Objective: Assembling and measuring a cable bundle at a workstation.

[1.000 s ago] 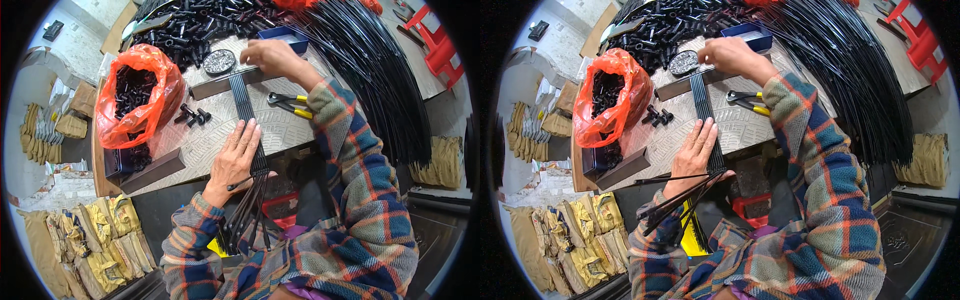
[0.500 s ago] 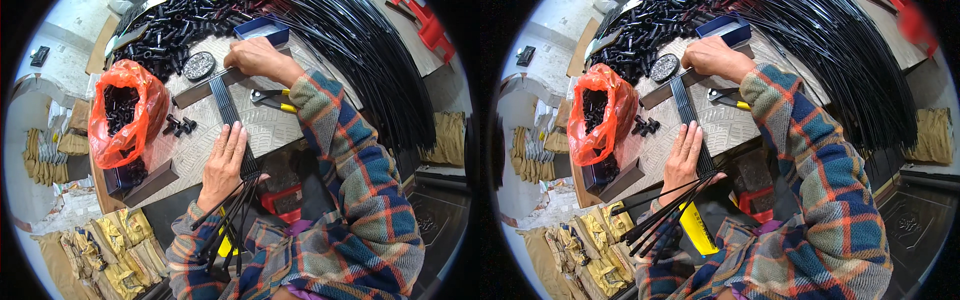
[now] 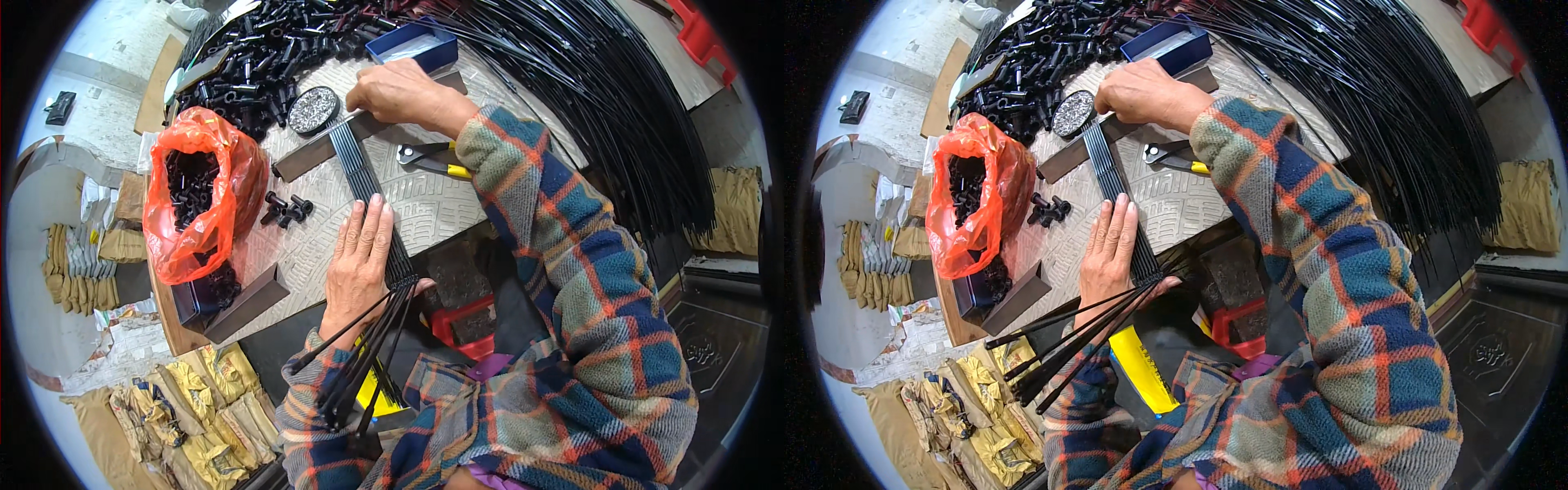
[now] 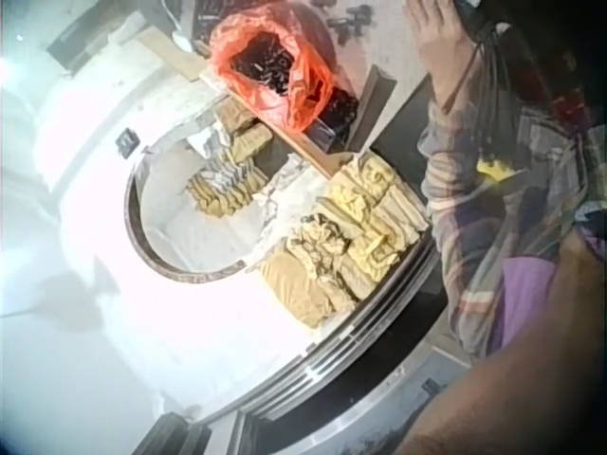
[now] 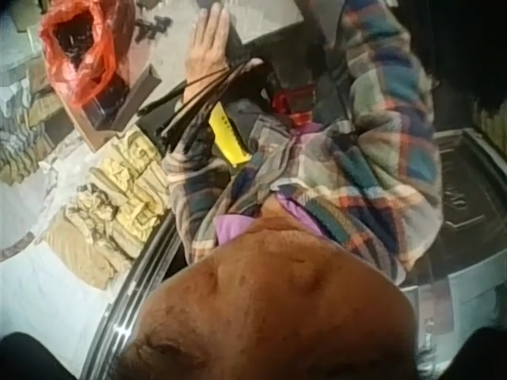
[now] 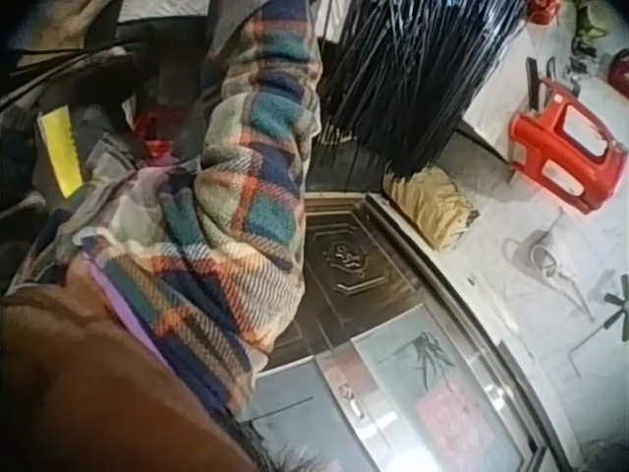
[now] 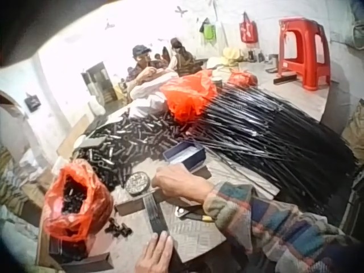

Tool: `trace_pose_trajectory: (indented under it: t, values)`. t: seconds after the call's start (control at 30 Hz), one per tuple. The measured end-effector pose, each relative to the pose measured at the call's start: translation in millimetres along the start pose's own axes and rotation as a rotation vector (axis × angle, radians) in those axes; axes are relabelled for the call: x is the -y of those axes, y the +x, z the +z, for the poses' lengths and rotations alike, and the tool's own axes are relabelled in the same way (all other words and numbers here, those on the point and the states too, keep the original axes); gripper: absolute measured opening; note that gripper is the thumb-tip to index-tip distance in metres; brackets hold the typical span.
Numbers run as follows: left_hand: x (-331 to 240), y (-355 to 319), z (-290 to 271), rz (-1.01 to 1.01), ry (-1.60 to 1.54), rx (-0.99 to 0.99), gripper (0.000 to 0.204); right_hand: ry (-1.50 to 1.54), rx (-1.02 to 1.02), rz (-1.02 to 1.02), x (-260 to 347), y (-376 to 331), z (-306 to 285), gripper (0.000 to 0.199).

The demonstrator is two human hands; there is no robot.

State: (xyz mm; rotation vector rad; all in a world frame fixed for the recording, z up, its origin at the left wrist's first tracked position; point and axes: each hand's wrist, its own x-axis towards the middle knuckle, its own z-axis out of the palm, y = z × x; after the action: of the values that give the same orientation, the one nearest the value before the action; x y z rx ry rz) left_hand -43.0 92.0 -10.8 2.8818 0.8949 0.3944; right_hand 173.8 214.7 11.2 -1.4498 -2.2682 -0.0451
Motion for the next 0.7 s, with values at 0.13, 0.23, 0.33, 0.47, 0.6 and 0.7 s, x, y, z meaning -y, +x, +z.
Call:
trace_pose_trajectory:
  t: [0.13,0.23,0.33,0.47,0.6,0.7]
  values:
    - [-2.1,2.0,2.3,0.006,0.006,-0.005,0.091,-0.020,-0.059,-0.048,-4.0,3.7,15.4,0.015]
    - [-0.1,0.9,4.1,0.002,0.004,-0.018,0.090,0.041,-0.115,-0.088,-5.4,6.3,23.1,0.015]
    - [2.5,-1.8,3.0,-0.011,0.005,-0.025,0.089,0.044,-0.037,-0.073,-3.7,10.0,24.3,0.015]
    - [0.1,0.6,1.9,-0.003,0.011,-0.018,0.088,-0.035,-0.083,-0.084,-4.2,10.1,26.7,0.015]
    - [-5.7,7.9,4.0,0.019,0.007,-0.012,0.089,-0.135,-0.117,-0.130,-9.2,3.1,18.5,0.016]
    - [2.5,-4.5,1.4,-0.019,0.040,0.005,0.090,-0.062,-0.123,-0.139,2.6,15.1,34.6,0.016]
